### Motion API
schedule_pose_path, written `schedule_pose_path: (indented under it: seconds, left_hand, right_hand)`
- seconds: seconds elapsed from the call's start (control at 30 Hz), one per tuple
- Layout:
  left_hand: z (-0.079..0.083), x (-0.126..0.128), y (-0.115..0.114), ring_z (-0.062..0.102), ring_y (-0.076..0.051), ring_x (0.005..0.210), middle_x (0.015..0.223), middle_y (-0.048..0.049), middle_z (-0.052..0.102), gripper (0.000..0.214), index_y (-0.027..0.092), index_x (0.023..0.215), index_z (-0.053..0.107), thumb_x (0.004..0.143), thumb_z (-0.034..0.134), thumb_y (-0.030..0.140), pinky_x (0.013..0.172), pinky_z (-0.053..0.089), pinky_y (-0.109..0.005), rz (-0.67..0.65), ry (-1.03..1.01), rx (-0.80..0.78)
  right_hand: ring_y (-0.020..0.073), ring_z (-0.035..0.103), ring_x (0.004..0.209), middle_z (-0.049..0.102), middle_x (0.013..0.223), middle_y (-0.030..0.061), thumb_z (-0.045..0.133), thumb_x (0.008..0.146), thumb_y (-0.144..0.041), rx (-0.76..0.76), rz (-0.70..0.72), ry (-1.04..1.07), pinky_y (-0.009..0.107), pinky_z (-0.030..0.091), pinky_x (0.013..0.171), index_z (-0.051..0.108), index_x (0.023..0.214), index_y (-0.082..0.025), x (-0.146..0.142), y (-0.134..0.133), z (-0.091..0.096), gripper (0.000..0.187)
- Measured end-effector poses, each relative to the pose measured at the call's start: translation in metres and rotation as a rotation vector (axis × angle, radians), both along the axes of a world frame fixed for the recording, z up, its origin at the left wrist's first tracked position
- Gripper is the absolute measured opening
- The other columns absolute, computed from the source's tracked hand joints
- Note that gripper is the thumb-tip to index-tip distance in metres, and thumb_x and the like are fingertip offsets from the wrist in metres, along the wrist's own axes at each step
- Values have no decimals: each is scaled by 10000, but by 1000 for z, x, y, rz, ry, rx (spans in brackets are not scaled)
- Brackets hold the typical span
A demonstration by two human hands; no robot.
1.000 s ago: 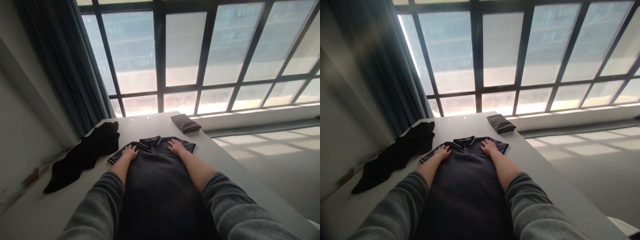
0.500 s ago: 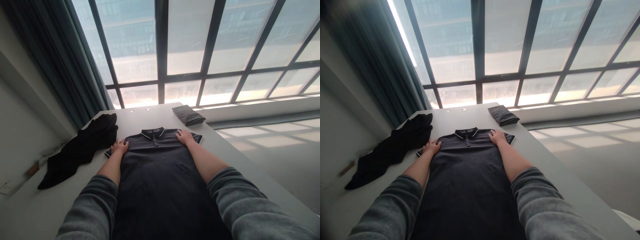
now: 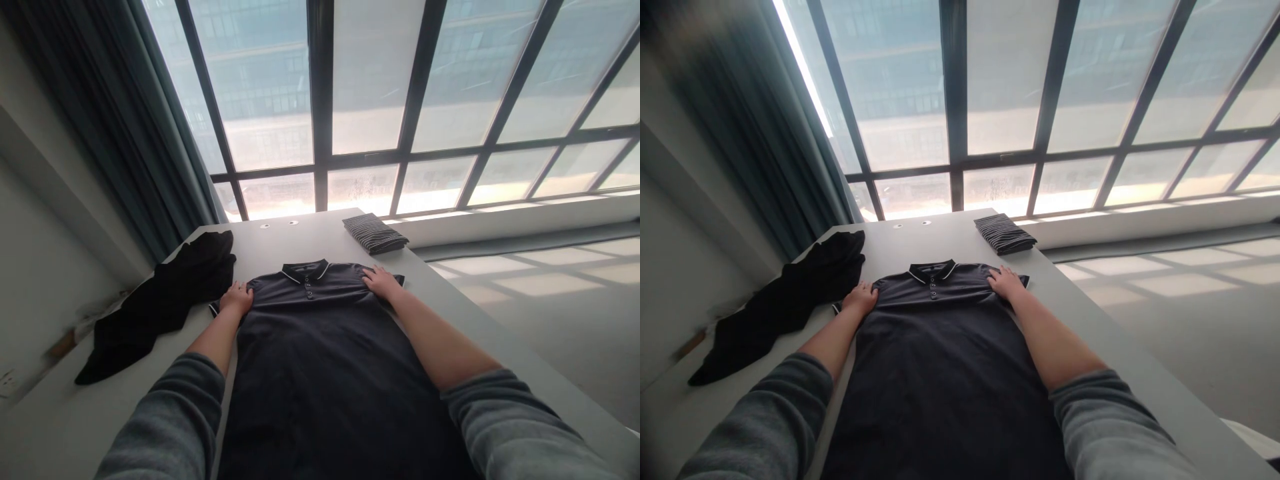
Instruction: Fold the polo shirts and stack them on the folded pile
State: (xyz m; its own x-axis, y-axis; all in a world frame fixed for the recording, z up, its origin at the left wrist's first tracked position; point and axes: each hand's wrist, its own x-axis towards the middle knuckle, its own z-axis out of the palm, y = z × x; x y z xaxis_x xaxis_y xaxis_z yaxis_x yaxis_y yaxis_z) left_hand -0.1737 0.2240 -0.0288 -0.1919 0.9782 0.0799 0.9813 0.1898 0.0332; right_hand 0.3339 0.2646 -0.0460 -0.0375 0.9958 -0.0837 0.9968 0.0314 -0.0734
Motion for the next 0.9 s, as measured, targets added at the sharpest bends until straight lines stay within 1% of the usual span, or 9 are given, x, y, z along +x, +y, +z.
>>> schedule_pose_path:
  seconds: [0.07,0.1,0.17,0.27,0.37,0.47,0.57,0.77,0.9]
  left_hand:
    - [1,6,-8,363,-350,1547,1654,-206,406,613,83,1493,585,1044,339,422,1227,363,-452,1,23,40]
    - [-1,9,-15,355,-357,1550,1659,-207,396,626,87,1501,576,1052,322,442,1229,358,-466,-3,30,54]
    - [-7,12,-31,377,-363,1536,1665,-188,395,665,147,1552,532,1063,281,521,1221,359,-498,-6,24,40]
    - [-18,9,-56,372,-357,1541,1689,-152,366,694,234,1609,465,1045,311,607,1238,325,-501,4,6,-27]
    - [-21,1,-73,313,-330,1575,1719,-133,308,694,250,1638,414,1041,329,593,1272,260,-488,17,12,-38]
    - [-16,-5,-78,277,-329,1590,1733,-121,276,712,259,1662,361,1040,290,598,1285,220,-528,50,5,-67]
    - [-12,-7,-78,244,-319,1604,1741,-128,245,745,203,1674,329,1036,271,583,1301,190,-525,99,-13,-86]
    - [-19,-10,-81,227,-301,1613,1740,-143,227,758,148,1650,369,1029,237,562,1289,241,-520,225,-34,-54]
    - [-17,-7,-86,278,-314,1593,1713,-181,290,738,99,1605,437,1031,248,523,1272,272,-535,277,-13,-17]
  right_hand:
    - [353,233,1575,197,1713,114,312,1117,-531,15,6,-8,544,219,1278,335,1688,-300,7,-18,-6,617]
    - [359,238,1571,200,1713,107,312,1112,-554,13,-3,-7,567,221,1271,325,1690,-321,10,-25,-9,623]
    - [366,238,1570,193,1717,92,304,1103,-587,20,-30,-7,594,196,1271,307,1692,-346,14,-36,-13,637]
    - [352,224,1577,180,1723,69,305,1093,-602,27,-46,-4,582,155,1288,305,1691,-360,16,-41,-12,645]
    - [335,233,1576,204,1718,55,310,1088,-598,44,-42,3,566,168,1290,328,1681,-366,15,-38,-7,638]
    - [332,244,1571,214,1716,54,312,1084,-597,53,-40,4,560,180,1287,331,1683,-356,17,-34,-2,645]
    - [330,238,1575,206,1718,57,309,1084,-603,42,-84,1,538,184,1292,310,1695,-332,25,-31,-1,668]
    - [284,199,1596,186,1723,58,270,1089,-603,25,-175,15,523,169,1307,292,1705,-290,35,-32,-3,692]
    - [299,188,1599,184,1721,85,267,1084,-592,37,-201,14,517,178,1311,304,1704,-232,36,-36,-4,719]
